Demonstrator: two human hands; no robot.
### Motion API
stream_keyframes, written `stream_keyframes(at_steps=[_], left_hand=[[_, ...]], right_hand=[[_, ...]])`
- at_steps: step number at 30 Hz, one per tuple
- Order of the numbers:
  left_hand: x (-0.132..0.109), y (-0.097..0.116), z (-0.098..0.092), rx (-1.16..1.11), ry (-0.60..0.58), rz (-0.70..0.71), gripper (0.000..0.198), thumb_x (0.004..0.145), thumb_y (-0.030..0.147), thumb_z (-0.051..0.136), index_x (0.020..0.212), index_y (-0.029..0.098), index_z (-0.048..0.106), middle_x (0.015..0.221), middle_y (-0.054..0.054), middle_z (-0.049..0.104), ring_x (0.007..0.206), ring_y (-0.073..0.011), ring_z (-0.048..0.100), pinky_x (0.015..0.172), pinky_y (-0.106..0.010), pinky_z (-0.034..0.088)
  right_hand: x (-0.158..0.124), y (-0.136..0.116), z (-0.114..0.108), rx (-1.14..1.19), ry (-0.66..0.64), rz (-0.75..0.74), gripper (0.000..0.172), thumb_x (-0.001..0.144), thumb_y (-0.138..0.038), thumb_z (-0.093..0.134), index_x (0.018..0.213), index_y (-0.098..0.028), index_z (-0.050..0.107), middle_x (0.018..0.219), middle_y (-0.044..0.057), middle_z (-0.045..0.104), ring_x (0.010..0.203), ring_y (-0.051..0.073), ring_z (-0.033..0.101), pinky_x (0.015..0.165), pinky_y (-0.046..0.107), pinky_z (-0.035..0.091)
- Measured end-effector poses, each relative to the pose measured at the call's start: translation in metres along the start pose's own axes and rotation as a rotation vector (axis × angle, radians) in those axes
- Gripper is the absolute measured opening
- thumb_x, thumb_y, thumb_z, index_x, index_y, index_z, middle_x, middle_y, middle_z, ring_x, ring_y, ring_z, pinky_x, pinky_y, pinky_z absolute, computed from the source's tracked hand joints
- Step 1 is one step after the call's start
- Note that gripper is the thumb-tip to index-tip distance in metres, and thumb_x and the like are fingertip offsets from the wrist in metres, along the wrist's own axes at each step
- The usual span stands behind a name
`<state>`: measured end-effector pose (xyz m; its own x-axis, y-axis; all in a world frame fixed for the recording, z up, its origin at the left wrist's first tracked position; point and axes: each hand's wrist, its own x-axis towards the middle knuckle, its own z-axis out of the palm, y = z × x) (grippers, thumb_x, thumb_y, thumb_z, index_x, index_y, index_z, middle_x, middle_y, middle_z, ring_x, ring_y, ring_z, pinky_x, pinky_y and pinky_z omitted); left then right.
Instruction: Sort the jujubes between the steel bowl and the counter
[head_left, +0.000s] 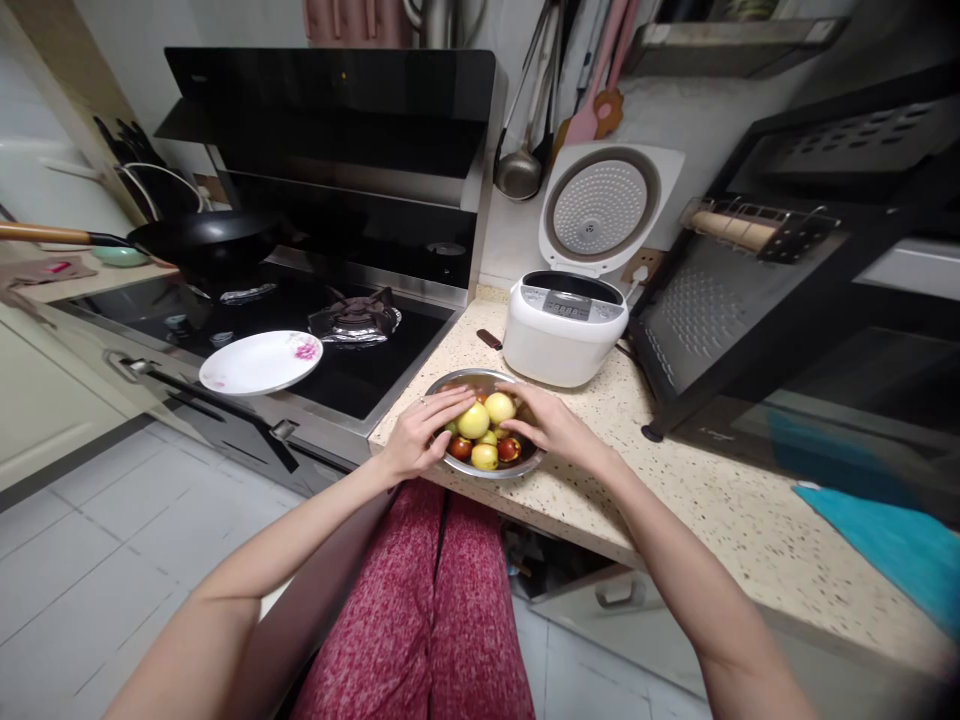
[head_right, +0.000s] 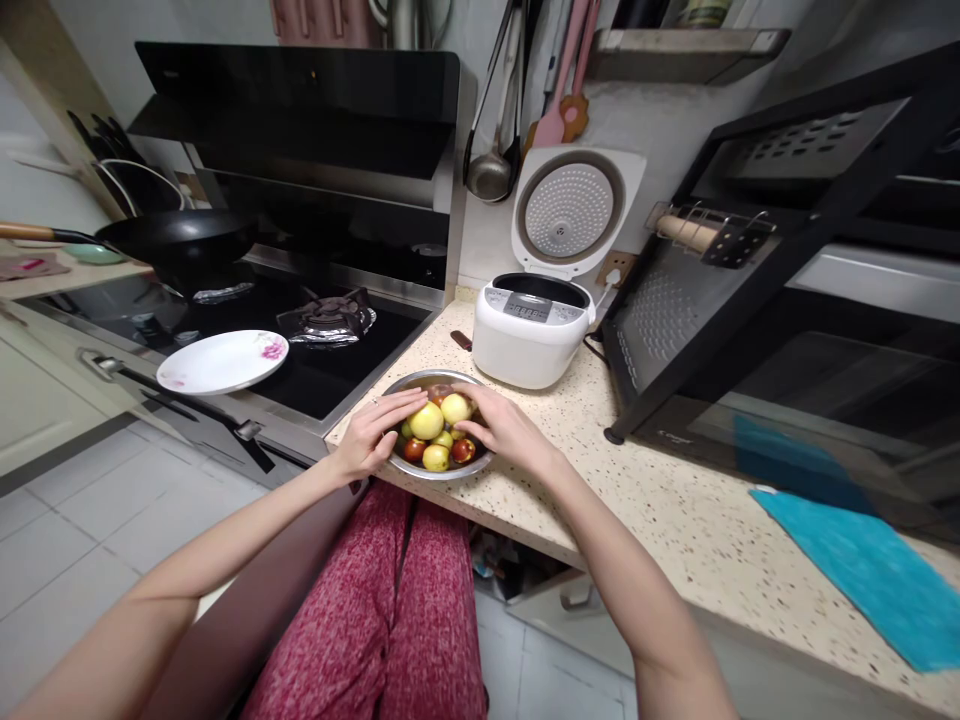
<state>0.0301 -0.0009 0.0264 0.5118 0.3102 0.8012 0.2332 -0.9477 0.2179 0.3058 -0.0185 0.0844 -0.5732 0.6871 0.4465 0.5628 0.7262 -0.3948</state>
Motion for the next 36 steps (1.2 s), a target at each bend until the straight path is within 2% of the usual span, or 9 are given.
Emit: stream_keyframes(at_steps=[6, 9, 13, 17, 22, 26, 31, 36], left_hand=[[-0.002, -0.001, -0.001, 0.004, -0.003, -0.013, 0.051, 0.108, 0.033, 0.037, 0.156, 0.022, 0.049, 0.151, -0.013, 0.061, 0.141, -0.0282, 0.06, 0.116, -0.051, 0.052], [-0.002, -0.001, -0.001, 0.0, -0.002, -0.012, 0.051, 0.108, 0.032, 0.037, 0.156, 0.022, 0.049, 0.151, -0.013, 0.061, 0.141, -0.0284, 0.06, 0.117, -0.051, 0.052], [-0.002, -0.002, 0.0, -0.008, 0.0, -0.012, 0.051, 0.108, 0.033, 0.037, 0.156, 0.022, 0.049, 0.152, -0.013, 0.061, 0.141, -0.0287, 0.06, 0.116, -0.051, 0.052], [-0.003, -0.003, 0.0, 0.009, -0.003, -0.012, 0.051, 0.108, 0.032, 0.037, 0.156, 0.022, 0.05, 0.152, -0.013, 0.061, 0.141, -0.0283, 0.059, 0.116, -0.051, 0.053], [-0.001, -0.001, 0.0, 0.002, -0.001, -0.007, 0.051, 0.108, 0.031, 0.038, 0.156, 0.022, 0.049, 0.151, -0.014, 0.061, 0.143, -0.0281, 0.058, 0.117, -0.051, 0.052], [-0.001, -0.001, 0.0, -0.01, 0.005, -0.001, 0.05, 0.108, 0.03, 0.038, 0.157, 0.022, 0.048, 0.152, -0.013, 0.06, 0.145, -0.0277, 0.056, 0.12, -0.051, 0.05], [-0.001, -0.001, 0.001, -0.029, 0.011, -0.005, 0.05, 0.109, 0.031, 0.036, 0.157, 0.022, 0.048, 0.153, -0.013, 0.06, 0.146, -0.027, 0.055, 0.121, -0.053, 0.049], [0.0, -0.001, 0.0, -0.065, 0.022, -0.021, 0.049, 0.11, 0.033, 0.035, 0.156, 0.021, 0.05, 0.154, -0.013, 0.059, 0.146, -0.0267, 0.055, 0.123, -0.052, 0.046]], right_hand=[[0.001, -0.005, 0.004, 0.117, 0.069, 0.102, 0.037, 0.094, -0.038, 0.073, 0.124, -0.021, 0.059, 0.118, 0.012, 0.071, 0.104, 0.028, 0.07, 0.092, 0.045, 0.059], [0.001, -0.006, 0.005, 0.077, 0.108, 0.086, 0.039, 0.092, -0.037, 0.075, 0.125, -0.021, 0.062, 0.12, 0.013, 0.072, 0.109, 0.03, 0.07, 0.096, 0.047, 0.058], [0.001, -0.003, 0.003, 0.012, 0.064, -0.009, 0.04, 0.096, -0.033, 0.071, 0.135, -0.025, 0.066, 0.132, 0.013, 0.071, 0.121, 0.031, 0.068, 0.105, 0.053, 0.055], [0.001, 0.002, 0.005, -0.002, 0.033, -0.051, 0.048, 0.099, -0.028, 0.068, 0.147, -0.028, 0.061, 0.145, 0.012, 0.066, 0.133, 0.031, 0.063, 0.113, 0.057, 0.051], [0.0, 0.004, 0.009, -0.002, 0.017, -0.059, 0.053, 0.101, -0.025, 0.065, 0.153, -0.031, 0.056, 0.152, 0.01, 0.061, 0.141, 0.031, 0.059, 0.118, 0.058, 0.048], [0.0, 0.003, 0.009, -0.023, 0.037, -0.061, 0.052, 0.103, -0.027, 0.062, 0.154, -0.03, 0.055, 0.153, 0.011, 0.06, 0.141, 0.029, 0.058, 0.119, 0.058, 0.048], [0.0, -0.001, 0.008, -0.071, 0.068, -0.102, 0.043, 0.106, -0.027, 0.055, 0.148, -0.025, 0.06, 0.147, 0.012, 0.065, 0.137, 0.028, 0.061, 0.115, 0.055, 0.051], [0.001, -0.002, 0.006, -0.142, 0.164, -0.081, 0.036, 0.106, -0.027, 0.052, 0.139, -0.022, 0.066, 0.137, 0.012, 0.07, 0.128, 0.028, 0.066, 0.111, 0.052, 0.054]])
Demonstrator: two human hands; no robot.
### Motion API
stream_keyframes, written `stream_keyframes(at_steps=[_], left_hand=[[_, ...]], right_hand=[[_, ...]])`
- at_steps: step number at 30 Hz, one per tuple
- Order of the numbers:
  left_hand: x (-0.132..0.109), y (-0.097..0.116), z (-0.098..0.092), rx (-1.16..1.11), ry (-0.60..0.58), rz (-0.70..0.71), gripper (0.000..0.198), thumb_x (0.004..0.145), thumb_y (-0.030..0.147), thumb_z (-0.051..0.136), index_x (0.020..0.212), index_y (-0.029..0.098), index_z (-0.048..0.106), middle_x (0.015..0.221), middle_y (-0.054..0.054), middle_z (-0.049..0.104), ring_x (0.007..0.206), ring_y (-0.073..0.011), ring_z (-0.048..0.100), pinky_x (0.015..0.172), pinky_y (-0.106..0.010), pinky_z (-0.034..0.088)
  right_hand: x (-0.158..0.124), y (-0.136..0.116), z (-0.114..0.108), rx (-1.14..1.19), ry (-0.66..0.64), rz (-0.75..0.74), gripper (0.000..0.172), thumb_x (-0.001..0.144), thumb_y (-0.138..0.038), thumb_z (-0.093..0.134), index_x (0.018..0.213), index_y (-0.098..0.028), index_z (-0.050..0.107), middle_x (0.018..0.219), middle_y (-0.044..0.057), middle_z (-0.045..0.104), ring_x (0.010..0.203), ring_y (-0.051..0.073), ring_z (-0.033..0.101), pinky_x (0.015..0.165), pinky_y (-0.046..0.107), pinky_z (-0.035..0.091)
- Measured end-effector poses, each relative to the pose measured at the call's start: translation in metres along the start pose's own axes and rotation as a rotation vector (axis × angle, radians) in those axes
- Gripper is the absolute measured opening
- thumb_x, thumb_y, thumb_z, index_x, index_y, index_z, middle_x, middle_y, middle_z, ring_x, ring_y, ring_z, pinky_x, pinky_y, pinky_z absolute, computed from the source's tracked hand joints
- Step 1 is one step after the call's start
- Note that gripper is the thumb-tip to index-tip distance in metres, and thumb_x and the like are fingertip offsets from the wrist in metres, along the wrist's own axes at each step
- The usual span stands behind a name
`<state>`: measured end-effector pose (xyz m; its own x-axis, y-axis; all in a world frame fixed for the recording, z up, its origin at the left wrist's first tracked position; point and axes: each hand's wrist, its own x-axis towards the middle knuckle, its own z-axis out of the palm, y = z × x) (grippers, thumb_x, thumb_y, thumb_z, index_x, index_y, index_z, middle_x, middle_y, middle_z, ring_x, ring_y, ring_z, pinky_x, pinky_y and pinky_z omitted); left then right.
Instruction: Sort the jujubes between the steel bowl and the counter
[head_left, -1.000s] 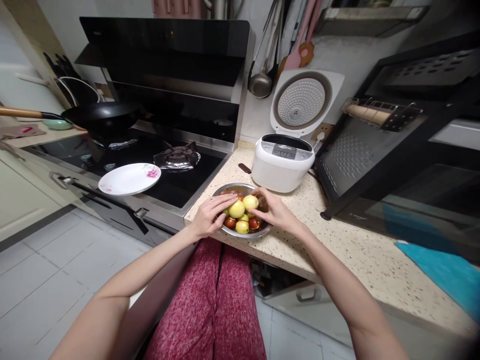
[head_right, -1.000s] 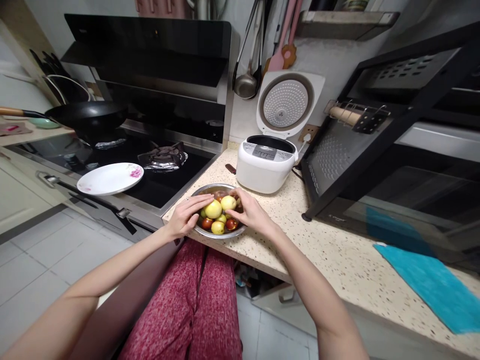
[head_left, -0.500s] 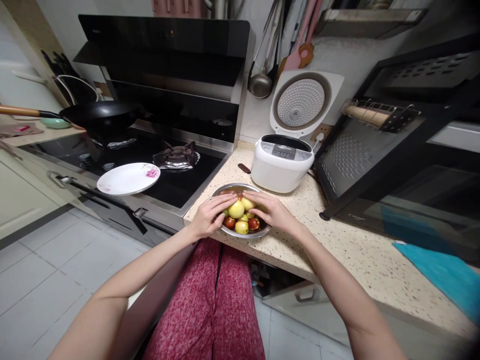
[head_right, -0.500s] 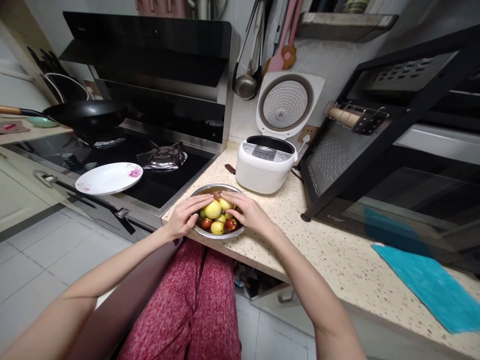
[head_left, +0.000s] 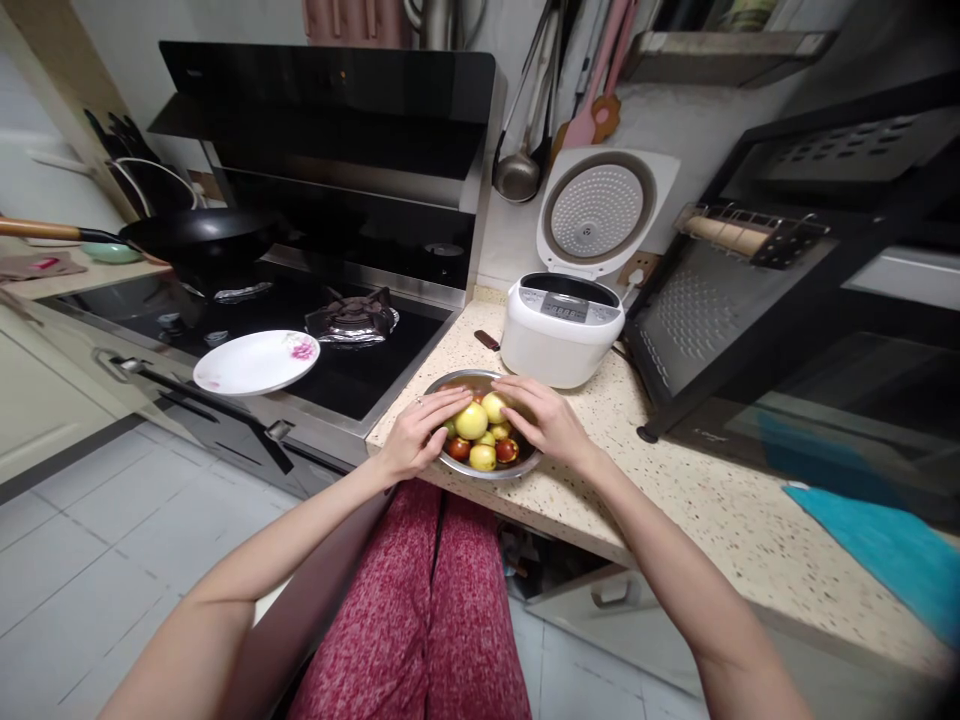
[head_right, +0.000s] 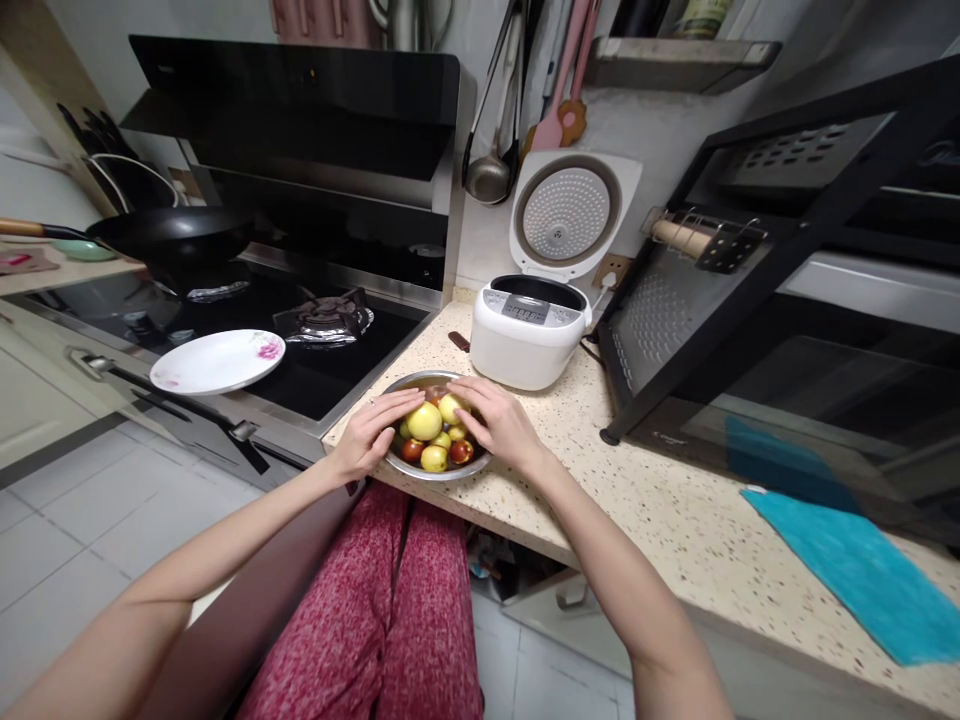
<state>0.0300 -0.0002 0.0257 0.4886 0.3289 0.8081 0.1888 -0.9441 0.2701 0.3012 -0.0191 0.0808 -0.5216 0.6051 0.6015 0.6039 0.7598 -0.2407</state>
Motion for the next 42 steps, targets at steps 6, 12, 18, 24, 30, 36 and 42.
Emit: stream_keyframes(at_steps=[6, 12, 18, 24, 30, 36, 42], left_hand=[[-0.004, -0.001, 0.0, -0.059, 0.062, -0.136, 0.051, 0.111, 0.04, 0.034, 0.156, 0.022, 0.049, 0.154, -0.012, 0.058, 0.149, -0.0274, 0.051, 0.125, -0.053, 0.043], [-0.003, 0.0, -0.001, -0.097, 0.183, -0.398, 0.053, 0.111, 0.046, 0.032, 0.155, 0.022, 0.048, 0.16, -0.012, 0.052, 0.151, -0.027, 0.046, 0.13, -0.054, 0.034], [-0.001, 0.002, -0.002, -0.114, 0.171, -0.434, 0.054, 0.111, 0.05, 0.032, 0.155, 0.022, 0.047, 0.161, -0.012, 0.05, 0.152, -0.027, 0.046, 0.13, -0.053, 0.033], [-0.003, 0.0, -0.002, -0.099, 0.122, -0.343, 0.056, 0.11, 0.05, 0.032, 0.158, 0.022, 0.042, 0.162, -0.014, 0.048, 0.153, -0.0286, 0.044, 0.13, -0.054, 0.033], [-0.002, -0.002, -0.003, -0.091, 0.03, -0.127, 0.064, 0.106, 0.056, 0.041, 0.161, 0.024, 0.038, 0.162, -0.015, 0.047, 0.153, -0.0327, 0.043, 0.128, -0.056, 0.036], [-0.003, -0.004, -0.005, -0.066, -0.023, -0.166, 0.07, 0.103, 0.058, 0.048, 0.163, 0.025, 0.034, 0.166, -0.016, 0.04, 0.153, -0.0358, 0.042, 0.127, -0.059, 0.037], [-0.006, -0.011, -0.002, -0.046, -0.061, -0.257, 0.08, 0.1, 0.055, 0.057, 0.167, 0.025, 0.025, 0.172, -0.016, 0.03, 0.159, -0.0365, 0.032, 0.13, -0.06, 0.031]], right_hand=[[0.0, 0.009, -0.001, -0.107, 0.092, 0.14, 0.031, 0.105, -0.03, 0.052, 0.128, -0.021, 0.07, 0.122, 0.013, 0.074, 0.113, 0.03, 0.069, 0.099, 0.049, 0.058], [-0.002, 0.019, -0.004, -0.233, 0.123, 0.247, 0.027, 0.104, -0.03, 0.049, 0.11, -0.02, 0.073, 0.107, 0.013, 0.076, 0.1, 0.03, 0.07, 0.087, 0.042, 0.055], [-0.005, 0.026, -0.004, -0.31, 0.045, 0.439, 0.028, 0.102, -0.037, 0.053, 0.088, -0.02, 0.072, 0.092, 0.011, 0.076, 0.088, 0.028, 0.07, 0.073, 0.034, 0.048], [-0.004, 0.025, -0.003, -0.264, -0.029, 0.642, 0.043, 0.1, -0.048, 0.052, 0.071, -0.02, 0.066, 0.073, 0.009, 0.073, 0.066, 0.022, 0.062, 0.06, 0.029, 0.035], [-0.006, 0.033, -0.003, 0.123, -0.086, 0.81, 0.065, 0.087, -0.073, 0.056, 0.048, -0.021, 0.047, 0.046, 0.002, 0.053, 0.049, 0.014, 0.046, 0.054, 0.028, 0.031], [-0.002, 0.031, -0.004, 0.479, -0.107, 0.894, 0.065, 0.069, -0.082, 0.068, 0.05, -0.021, 0.054, 0.044, 0.0, 0.048, 0.044, 0.011, 0.04, 0.047, 0.027, 0.028], [0.005, 0.019, -0.006, 0.644, 0.124, 0.777, 0.063, 0.072, -0.074, 0.073, 0.057, -0.023, 0.038, 0.054, -0.006, 0.036, 0.051, 0.01, 0.032, 0.049, 0.024, 0.025]])
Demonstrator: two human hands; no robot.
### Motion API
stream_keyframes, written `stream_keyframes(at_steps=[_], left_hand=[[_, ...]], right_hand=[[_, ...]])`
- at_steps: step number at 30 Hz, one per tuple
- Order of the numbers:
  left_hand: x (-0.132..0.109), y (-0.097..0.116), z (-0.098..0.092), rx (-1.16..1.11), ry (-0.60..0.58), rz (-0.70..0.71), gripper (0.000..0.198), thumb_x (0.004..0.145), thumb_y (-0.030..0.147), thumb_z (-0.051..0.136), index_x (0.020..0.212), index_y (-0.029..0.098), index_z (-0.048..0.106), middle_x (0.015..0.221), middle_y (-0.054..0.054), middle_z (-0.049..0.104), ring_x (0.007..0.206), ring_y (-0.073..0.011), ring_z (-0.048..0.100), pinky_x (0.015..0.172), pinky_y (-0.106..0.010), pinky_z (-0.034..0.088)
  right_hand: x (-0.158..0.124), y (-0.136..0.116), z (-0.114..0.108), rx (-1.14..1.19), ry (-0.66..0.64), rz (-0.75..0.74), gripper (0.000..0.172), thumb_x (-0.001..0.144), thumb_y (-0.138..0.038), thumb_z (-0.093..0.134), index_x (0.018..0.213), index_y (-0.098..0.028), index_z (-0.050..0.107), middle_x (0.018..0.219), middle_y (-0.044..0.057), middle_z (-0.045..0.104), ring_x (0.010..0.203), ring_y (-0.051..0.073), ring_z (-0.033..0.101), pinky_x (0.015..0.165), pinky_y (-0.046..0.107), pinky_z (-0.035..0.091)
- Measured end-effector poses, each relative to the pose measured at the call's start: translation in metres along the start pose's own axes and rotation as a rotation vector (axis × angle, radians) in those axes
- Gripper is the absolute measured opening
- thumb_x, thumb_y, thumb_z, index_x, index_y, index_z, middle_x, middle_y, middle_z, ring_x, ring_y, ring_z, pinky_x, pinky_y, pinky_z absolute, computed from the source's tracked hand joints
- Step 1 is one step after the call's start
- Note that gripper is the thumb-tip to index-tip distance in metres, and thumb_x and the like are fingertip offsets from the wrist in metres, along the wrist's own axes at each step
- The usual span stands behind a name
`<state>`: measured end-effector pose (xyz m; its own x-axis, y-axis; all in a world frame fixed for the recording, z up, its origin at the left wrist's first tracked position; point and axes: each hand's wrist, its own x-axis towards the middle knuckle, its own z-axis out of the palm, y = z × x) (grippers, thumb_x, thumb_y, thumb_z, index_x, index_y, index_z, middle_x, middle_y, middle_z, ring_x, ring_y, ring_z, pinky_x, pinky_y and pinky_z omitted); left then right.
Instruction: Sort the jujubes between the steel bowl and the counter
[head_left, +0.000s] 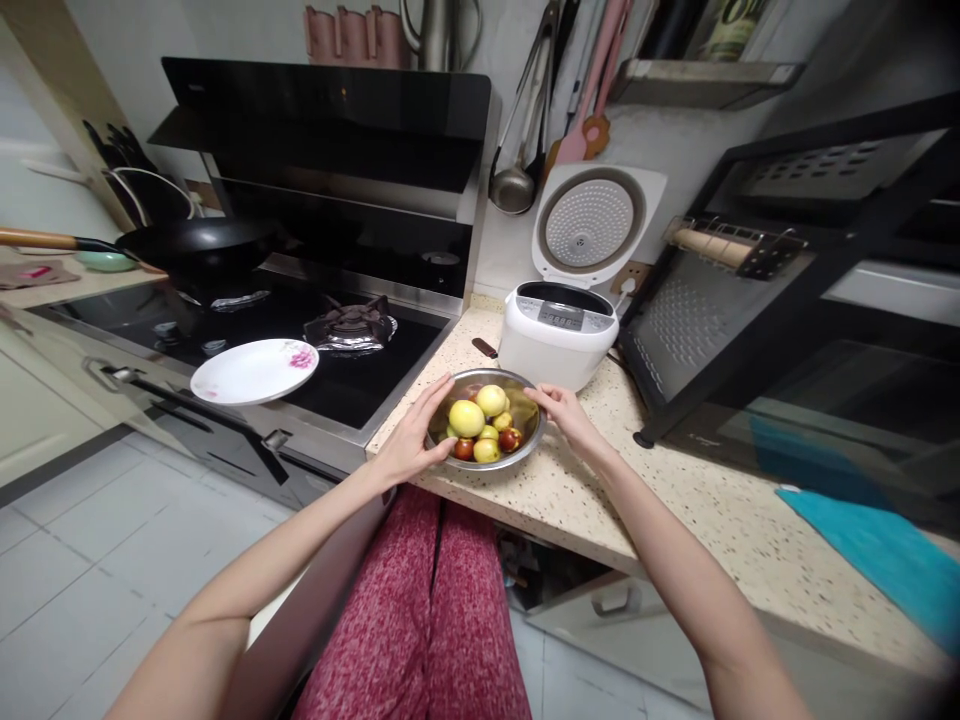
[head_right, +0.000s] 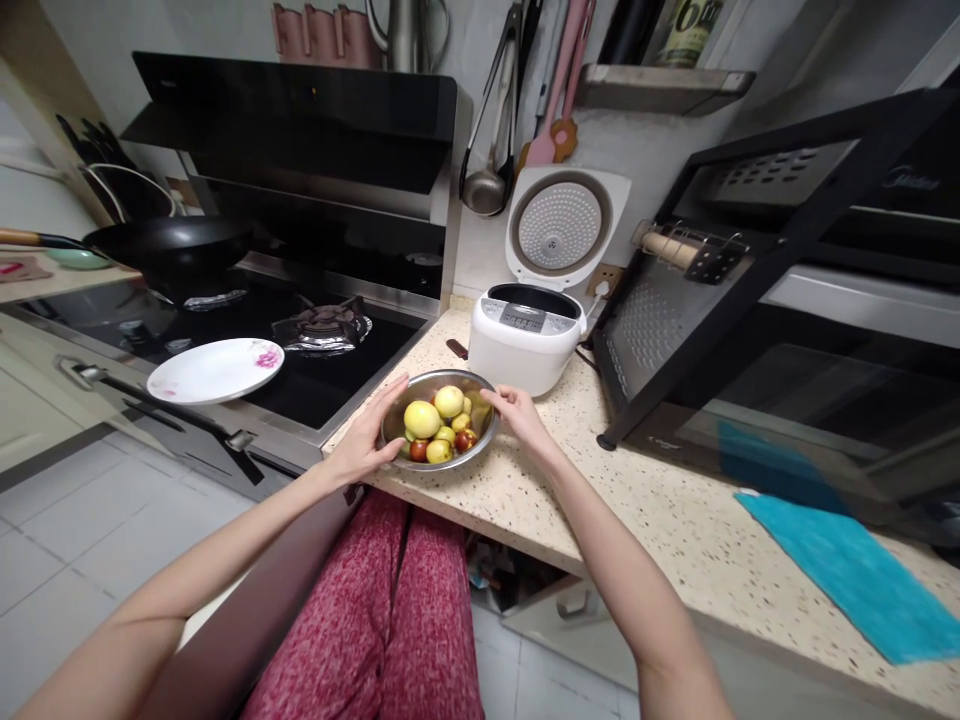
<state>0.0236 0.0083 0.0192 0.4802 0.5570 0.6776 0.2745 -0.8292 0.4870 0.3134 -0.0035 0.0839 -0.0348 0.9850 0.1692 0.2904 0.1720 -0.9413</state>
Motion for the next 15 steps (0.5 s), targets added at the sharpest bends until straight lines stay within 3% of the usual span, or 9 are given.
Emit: stream_keyframes(at_steps=[4, 9, 15], left_hand=[[0.001, -0.001, 0.002, -0.013, -0.005, -0.048, 0.09, 0.096, 0.054, 0.065, 0.167, 0.024, 0.02, 0.173, -0.017, 0.025, 0.161, -0.0366, 0.029, 0.132, -0.059, 0.029], [0.003, -0.004, 0.002, -0.032, 0.006, -0.132, 0.103, 0.089, 0.059, 0.074, 0.168, 0.024, 0.017, 0.173, -0.018, 0.024, 0.16, -0.039, 0.028, 0.132, -0.06, 0.027], [0.005, -0.007, 0.006, -0.092, 0.028, -0.187, 0.123, 0.078, 0.062, 0.085, 0.168, 0.026, 0.01, 0.174, -0.02, 0.019, 0.16, -0.0425, 0.026, 0.131, -0.063, 0.027]], right_hand=[[-0.002, -0.003, 0.003, 0.044, 0.046, -0.065, 0.06, 0.075, -0.071, 0.072, 0.061, -0.023, 0.038, 0.057, -0.005, 0.039, 0.055, 0.012, 0.039, 0.051, 0.024, 0.033], [-0.007, -0.008, 0.007, 0.05, 0.041, -0.173, 0.047, 0.081, -0.067, 0.07, 0.075, -0.024, 0.05, 0.066, -0.003, 0.05, 0.061, 0.016, 0.05, 0.058, 0.029, 0.048], [-0.016, -0.014, 0.016, 0.041, 0.046, -0.275, 0.042, 0.085, -0.063, 0.07, 0.081, -0.024, 0.053, 0.076, -0.001, 0.052, 0.065, 0.016, 0.051, 0.06, 0.03, 0.048]])
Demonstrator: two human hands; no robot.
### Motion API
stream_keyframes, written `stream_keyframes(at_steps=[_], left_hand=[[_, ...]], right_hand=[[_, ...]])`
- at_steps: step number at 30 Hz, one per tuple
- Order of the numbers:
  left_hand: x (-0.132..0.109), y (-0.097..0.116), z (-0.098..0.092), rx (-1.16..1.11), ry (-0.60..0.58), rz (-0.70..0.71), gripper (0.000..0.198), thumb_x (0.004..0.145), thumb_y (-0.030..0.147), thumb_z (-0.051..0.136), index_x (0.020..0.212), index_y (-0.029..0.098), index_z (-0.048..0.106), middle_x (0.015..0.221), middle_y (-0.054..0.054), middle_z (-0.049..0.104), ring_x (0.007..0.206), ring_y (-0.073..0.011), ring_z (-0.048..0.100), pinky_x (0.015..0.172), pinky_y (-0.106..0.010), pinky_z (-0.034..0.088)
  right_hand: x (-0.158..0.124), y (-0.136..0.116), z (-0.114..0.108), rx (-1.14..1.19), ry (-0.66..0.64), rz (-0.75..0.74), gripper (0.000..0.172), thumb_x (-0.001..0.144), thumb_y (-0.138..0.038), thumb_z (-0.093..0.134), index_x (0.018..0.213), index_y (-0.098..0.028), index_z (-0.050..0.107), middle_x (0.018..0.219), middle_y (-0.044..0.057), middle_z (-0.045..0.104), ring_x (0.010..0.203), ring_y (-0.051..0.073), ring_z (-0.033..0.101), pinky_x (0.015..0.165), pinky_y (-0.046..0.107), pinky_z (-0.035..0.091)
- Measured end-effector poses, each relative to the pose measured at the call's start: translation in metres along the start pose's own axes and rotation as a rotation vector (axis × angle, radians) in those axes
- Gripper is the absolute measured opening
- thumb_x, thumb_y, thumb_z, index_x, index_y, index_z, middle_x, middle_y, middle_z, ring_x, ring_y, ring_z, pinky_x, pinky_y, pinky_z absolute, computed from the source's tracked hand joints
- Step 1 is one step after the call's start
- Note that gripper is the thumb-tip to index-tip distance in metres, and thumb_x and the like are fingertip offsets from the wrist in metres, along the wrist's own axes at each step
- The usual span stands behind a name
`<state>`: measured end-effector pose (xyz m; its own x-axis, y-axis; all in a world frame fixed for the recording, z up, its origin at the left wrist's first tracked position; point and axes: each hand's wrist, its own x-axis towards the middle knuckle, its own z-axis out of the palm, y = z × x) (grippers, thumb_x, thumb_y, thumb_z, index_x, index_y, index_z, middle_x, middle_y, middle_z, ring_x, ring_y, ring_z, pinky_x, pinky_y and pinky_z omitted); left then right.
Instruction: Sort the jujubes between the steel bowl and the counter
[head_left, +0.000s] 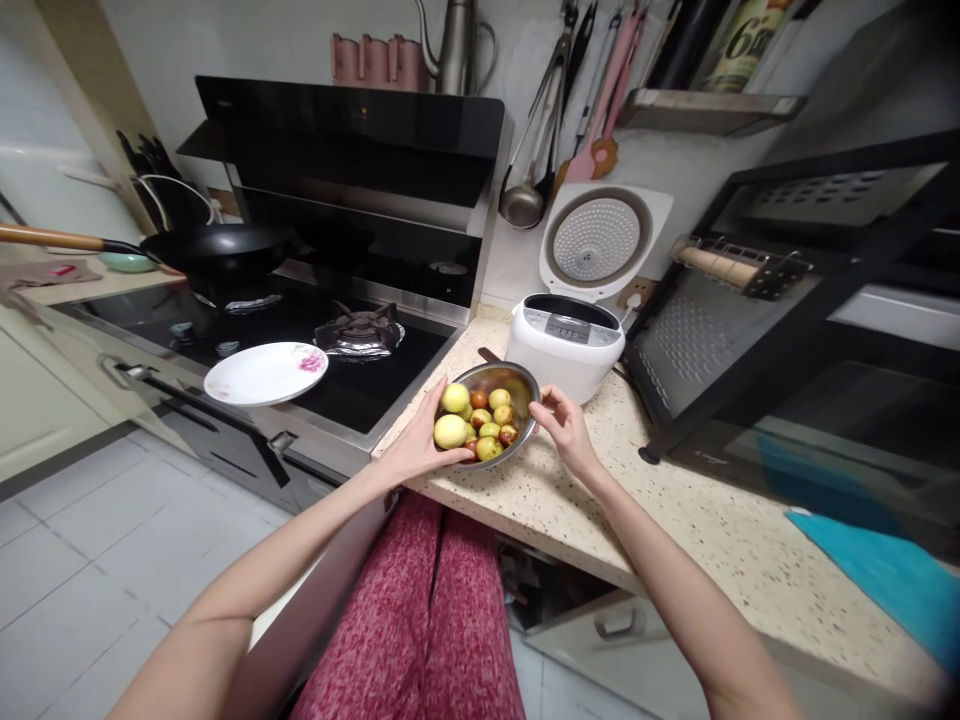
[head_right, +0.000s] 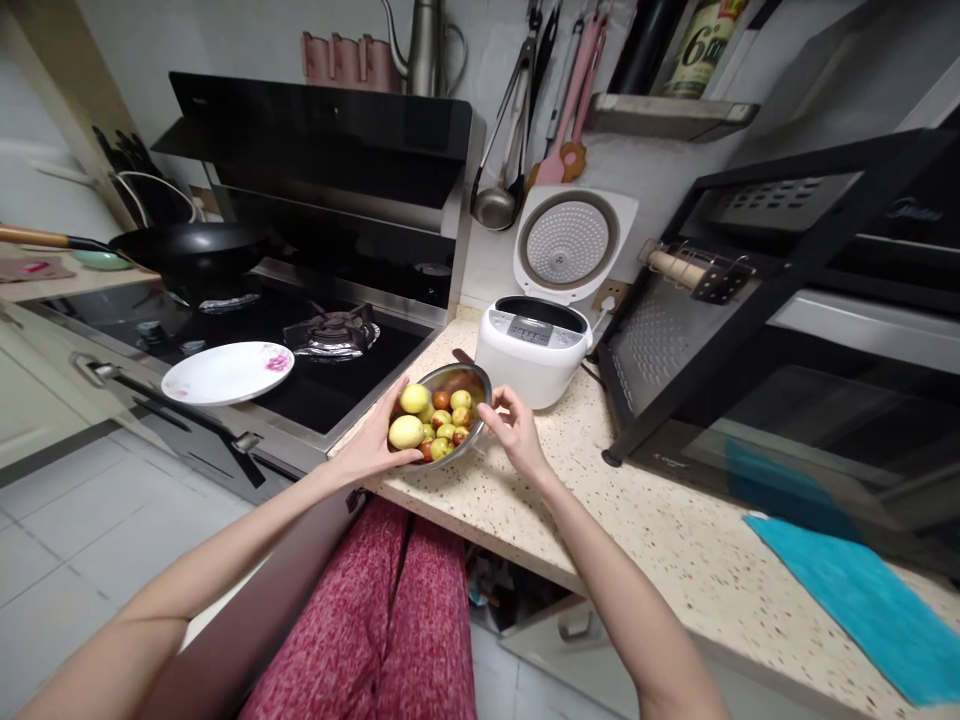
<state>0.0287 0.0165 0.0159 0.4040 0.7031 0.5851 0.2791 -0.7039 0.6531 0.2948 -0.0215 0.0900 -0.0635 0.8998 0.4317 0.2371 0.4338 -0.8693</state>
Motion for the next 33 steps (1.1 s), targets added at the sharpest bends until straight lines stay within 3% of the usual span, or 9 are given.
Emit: stream_keyframes(at_steps=[7, 13, 21, 28, 33], left_hand=[[0.006, -0.005, 0.006, 0.01, 0.025, -0.085, 0.125, 0.072, 0.062, 0.088, 0.167, 0.026, 0.015, 0.17, -0.021, 0.023, 0.159, -0.0435, 0.028, 0.13, -0.062, 0.029], [0.01, -0.014, 0.011, -0.042, 0.029, -0.116, 0.123, 0.072, 0.061, 0.089, 0.165, 0.023, 0.018, 0.166, -0.022, 0.026, 0.158, -0.0441, 0.029, 0.129, -0.064, 0.029], [0.016, -0.013, 0.008, -0.108, 0.063, -0.274, 0.136, 0.063, 0.056, 0.094, 0.166, 0.023, 0.012, 0.168, -0.021, 0.02, 0.159, -0.0433, 0.025, 0.132, -0.058, 0.024], [0.022, -0.018, 0.013, -0.164, 0.127, -0.316, 0.141, 0.06, 0.055, 0.095, 0.166, 0.021, 0.009, 0.17, -0.02, 0.013, 0.162, -0.0417, 0.016, 0.135, -0.054, 0.017], [0.023, -0.02, 0.014, -0.167, 0.148, -0.34, 0.137, 0.059, 0.058, 0.095, 0.165, 0.02, 0.018, 0.169, -0.022, 0.014, 0.161, -0.0426, 0.018, 0.134, -0.055, 0.019]], right_hand=[[0.0, 0.0, 0.006, -0.082, 0.072, -0.054, 0.037, 0.088, -0.055, 0.068, 0.077, -0.023, 0.052, 0.075, -0.001, 0.052, 0.066, 0.016, 0.051, 0.06, 0.029, 0.044], [0.032, -0.01, 0.021, -0.124, 0.132, 0.061, 0.04, 0.081, -0.048, 0.068, 0.064, -0.025, 0.039, 0.055, -0.005, 0.041, 0.049, 0.012, 0.037, 0.048, 0.026, 0.031], [0.083, -0.029, 0.045, -0.362, 0.217, 0.098, 0.034, 0.067, -0.02, 0.059, 0.053, -0.025, 0.028, 0.049, -0.008, 0.027, 0.052, 0.01, 0.024, 0.053, 0.028, 0.021], [0.099, -0.043, 0.05, -0.51, 0.204, 0.12, 0.038, 0.065, -0.014, 0.059, 0.05, -0.024, 0.026, 0.047, -0.008, 0.025, 0.053, 0.01, 0.023, 0.054, 0.03, 0.018], [0.104, -0.047, 0.049, -0.578, 0.198, 0.126, 0.04, 0.067, -0.014, 0.059, 0.05, -0.025, 0.024, 0.048, -0.008, 0.023, 0.053, 0.011, 0.022, 0.055, 0.03, 0.018]])
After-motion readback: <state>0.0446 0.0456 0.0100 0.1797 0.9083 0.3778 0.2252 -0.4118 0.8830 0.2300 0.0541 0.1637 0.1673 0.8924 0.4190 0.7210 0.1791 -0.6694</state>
